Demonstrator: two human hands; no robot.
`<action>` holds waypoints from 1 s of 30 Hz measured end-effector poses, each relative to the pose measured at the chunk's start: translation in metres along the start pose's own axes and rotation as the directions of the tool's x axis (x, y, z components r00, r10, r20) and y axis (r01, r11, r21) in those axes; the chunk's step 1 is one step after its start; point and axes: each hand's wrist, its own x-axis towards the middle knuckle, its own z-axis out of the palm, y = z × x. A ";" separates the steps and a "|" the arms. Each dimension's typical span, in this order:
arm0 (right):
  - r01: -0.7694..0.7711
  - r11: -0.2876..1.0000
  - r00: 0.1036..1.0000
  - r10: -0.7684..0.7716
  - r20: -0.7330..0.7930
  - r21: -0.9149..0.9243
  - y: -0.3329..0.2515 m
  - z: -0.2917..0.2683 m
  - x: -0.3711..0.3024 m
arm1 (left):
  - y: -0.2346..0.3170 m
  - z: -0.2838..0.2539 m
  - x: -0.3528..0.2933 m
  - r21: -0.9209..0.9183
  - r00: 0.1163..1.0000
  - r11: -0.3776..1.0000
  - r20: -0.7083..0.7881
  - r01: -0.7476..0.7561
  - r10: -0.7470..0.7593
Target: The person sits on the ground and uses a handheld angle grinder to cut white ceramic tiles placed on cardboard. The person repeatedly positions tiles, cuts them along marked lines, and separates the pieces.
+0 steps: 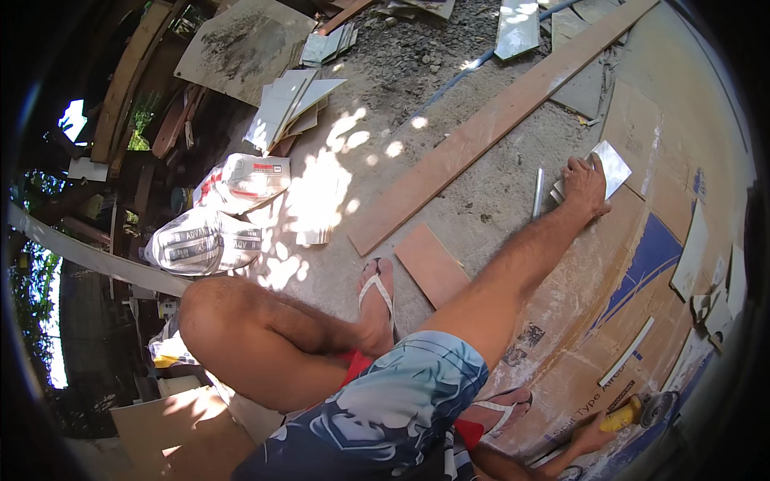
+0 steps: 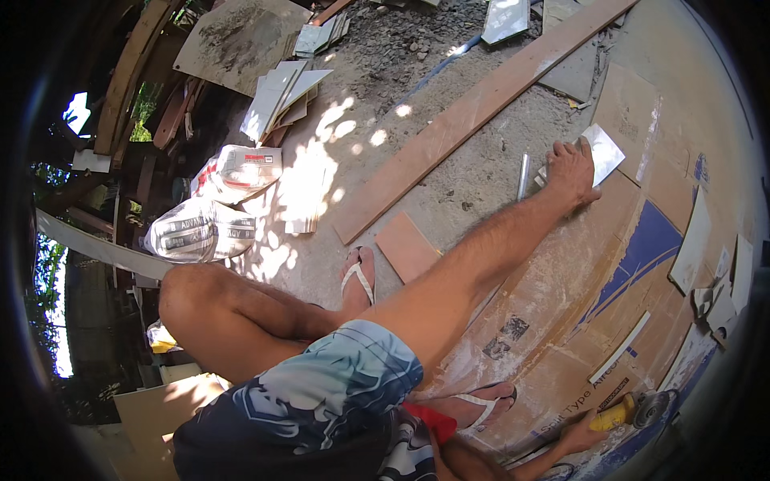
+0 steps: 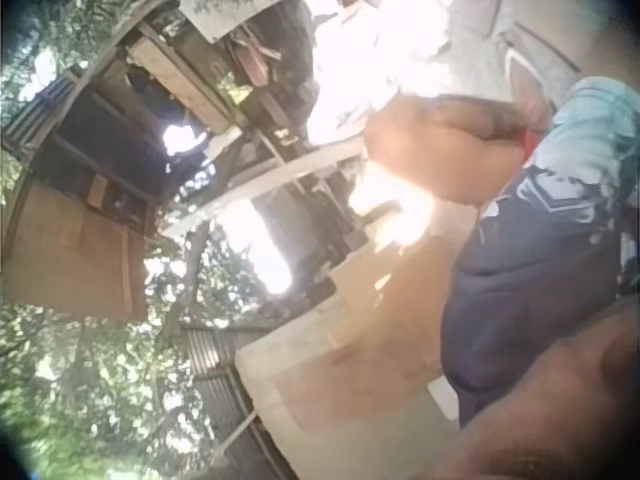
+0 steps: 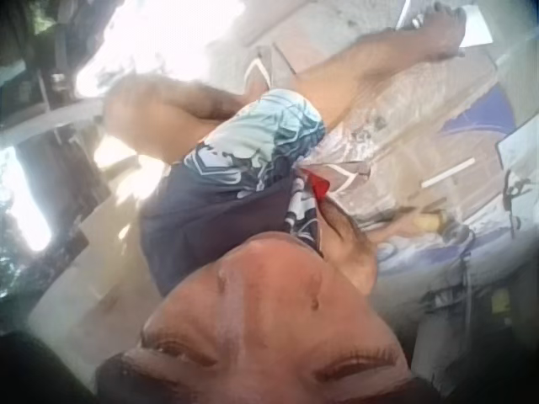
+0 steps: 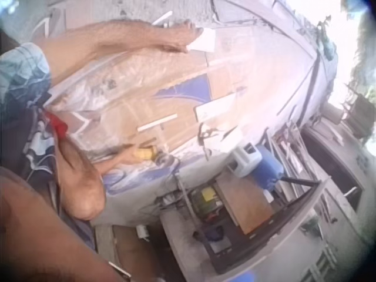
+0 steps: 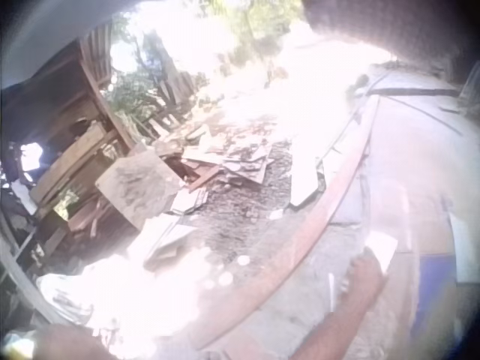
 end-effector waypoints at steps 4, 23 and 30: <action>0.026 0.991 0.998 -0.018 -0.068 0.129 -0.008 0.018 0.001 | -0.078 -0.120 -0.026 0.109 0.964 0.959 0.087 -0.260 0.251; 0.000 0.999 1.000 0.001 -0.017 0.041 0.008 0.011 0.012 | -0.546 -0.146 -0.358 -0.032 0.681 0.688 -0.110 0.725 -0.724; 0.028 0.992 0.998 -0.022 -0.051 0.122 0.001 0.012 0.006 | -0.561 -0.107 -0.337 0.188 0.609 0.584 -0.362 0.790 -0.706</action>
